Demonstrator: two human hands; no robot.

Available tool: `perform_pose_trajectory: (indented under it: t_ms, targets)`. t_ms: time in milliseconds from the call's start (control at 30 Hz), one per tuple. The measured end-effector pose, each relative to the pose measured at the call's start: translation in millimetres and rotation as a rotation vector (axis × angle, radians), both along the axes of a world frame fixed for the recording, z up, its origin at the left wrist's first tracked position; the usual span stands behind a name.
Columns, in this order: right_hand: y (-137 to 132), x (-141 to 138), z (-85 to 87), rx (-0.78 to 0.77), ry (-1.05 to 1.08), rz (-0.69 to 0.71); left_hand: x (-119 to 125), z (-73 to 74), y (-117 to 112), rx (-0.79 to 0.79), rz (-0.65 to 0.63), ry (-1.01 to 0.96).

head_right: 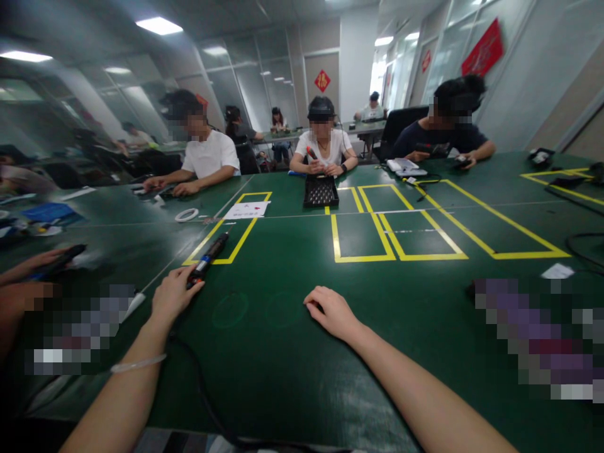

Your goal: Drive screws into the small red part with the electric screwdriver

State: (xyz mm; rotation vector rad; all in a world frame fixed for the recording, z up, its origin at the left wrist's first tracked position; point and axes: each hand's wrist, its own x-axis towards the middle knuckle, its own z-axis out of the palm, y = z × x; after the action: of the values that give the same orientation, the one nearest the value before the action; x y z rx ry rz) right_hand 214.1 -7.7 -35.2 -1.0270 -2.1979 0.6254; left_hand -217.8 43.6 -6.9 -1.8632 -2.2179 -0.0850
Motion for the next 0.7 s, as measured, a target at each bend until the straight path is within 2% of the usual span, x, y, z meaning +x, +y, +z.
perform_pose_trajectory:
  t_ms: [167,467,700]
  targets:
    - [0.3,-0.2,1.1,-0.007,-0.005,0.003,6.0,2.4,-0.5,0.05,0.008,0.033]
    - [-1.0,-0.3,2.4,-0.001,-0.011,0.0,10.5,7.6,-2.8,-0.032,0.037,0.059]
    - [0.3,-0.4,-1.5,0.005,-0.016,0.006,24.5,13.3,-8.5,0.075,0.035,0.091]
